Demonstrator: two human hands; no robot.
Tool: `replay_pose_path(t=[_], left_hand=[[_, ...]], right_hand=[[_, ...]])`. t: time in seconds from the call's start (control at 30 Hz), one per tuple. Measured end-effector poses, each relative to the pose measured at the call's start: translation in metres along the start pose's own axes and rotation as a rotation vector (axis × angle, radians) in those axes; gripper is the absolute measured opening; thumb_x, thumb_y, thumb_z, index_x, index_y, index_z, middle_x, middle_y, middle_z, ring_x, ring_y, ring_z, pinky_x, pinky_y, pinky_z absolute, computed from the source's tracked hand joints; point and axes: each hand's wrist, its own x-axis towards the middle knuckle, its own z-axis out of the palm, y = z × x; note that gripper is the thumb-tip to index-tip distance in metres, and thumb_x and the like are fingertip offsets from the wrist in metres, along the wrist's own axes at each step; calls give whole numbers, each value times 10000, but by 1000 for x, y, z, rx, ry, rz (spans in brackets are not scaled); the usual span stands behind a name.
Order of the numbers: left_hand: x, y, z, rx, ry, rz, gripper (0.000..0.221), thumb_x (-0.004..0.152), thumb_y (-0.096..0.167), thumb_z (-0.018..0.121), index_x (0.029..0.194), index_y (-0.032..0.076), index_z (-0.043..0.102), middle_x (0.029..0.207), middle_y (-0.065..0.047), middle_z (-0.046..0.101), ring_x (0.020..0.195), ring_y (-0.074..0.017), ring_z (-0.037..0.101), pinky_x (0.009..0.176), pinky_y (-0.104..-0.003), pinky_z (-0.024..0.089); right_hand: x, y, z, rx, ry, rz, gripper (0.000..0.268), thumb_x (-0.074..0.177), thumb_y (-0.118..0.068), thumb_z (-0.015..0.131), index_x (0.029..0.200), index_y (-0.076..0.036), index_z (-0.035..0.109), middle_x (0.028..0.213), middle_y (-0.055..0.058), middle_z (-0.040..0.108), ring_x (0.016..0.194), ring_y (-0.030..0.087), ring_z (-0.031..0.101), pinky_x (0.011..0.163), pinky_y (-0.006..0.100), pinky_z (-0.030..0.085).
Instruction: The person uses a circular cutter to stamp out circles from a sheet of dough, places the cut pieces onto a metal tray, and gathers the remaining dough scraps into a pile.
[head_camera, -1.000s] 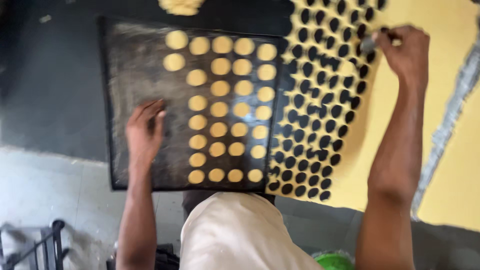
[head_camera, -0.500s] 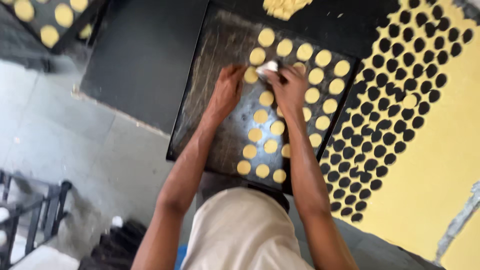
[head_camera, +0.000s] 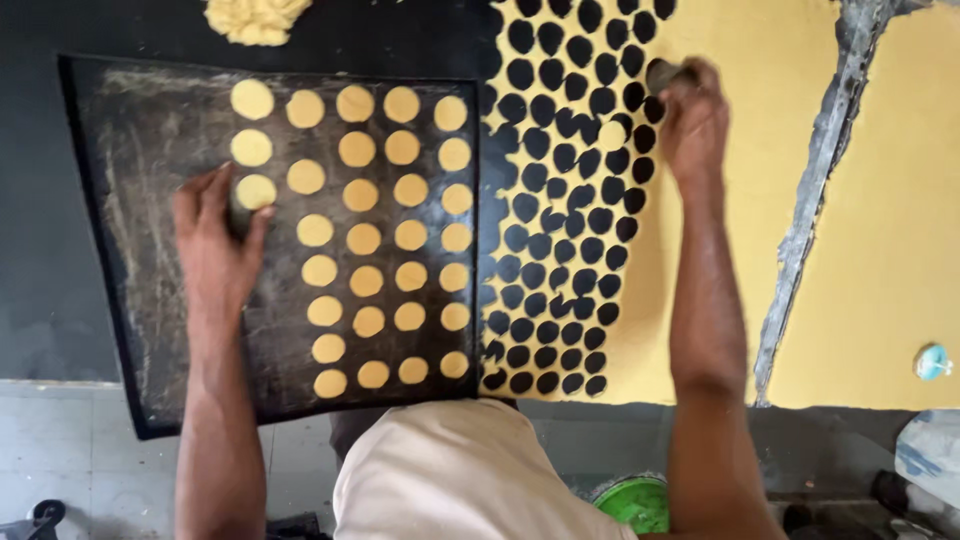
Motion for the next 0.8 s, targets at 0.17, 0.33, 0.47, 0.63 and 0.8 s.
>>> replay_pose_path(t=[0.17,0.33,0.47,0.63,0.8], left_hand=[[-18,26,-15,83,44,-58,451,1013,44,794,1421,-7,609,1407,-210,580,1319,-379,591,1124,-450,531],[-42,28,-24,49,51,-143,354,1022,30,752,1358,-9,649,1404,-190,612,1275,-352,638,1066,-424,555],[-49,27,-34,46,61,-122,333,1003,40,752,1328,5,685,1343,-180,641,1213,-347,654,999,-417,551],[-62,8,-41,-30,61,-140,326,991,35,682,1317,8,684,1305,-194,658,1179,-395,644,1015,-458,518],[-66,-28,-22,-194,131,-67,393,959,-73,555,1333,3,647,1296,-212,643,1187,-410,626,1029,-453,516]], right_hand=[[30,79,14,74,35,-125,216,947,182,608,957,23,754,1273,212,722,998,298,767,844,335,666],[58,109,37,189,-129,-167,78,954,58,731,996,16,782,1129,199,744,966,338,727,832,431,593],[94,100,-1,128,-482,264,183,1023,-189,829,1077,-25,767,815,189,698,730,338,659,628,439,500],[52,-50,-27,128,-603,262,325,1058,-419,756,1072,-96,787,777,160,707,623,235,640,582,413,510],[-32,-285,29,70,-290,-429,463,948,-536,771,840,-86,760,1060,52,773,1087,277,643,941,425,532]])
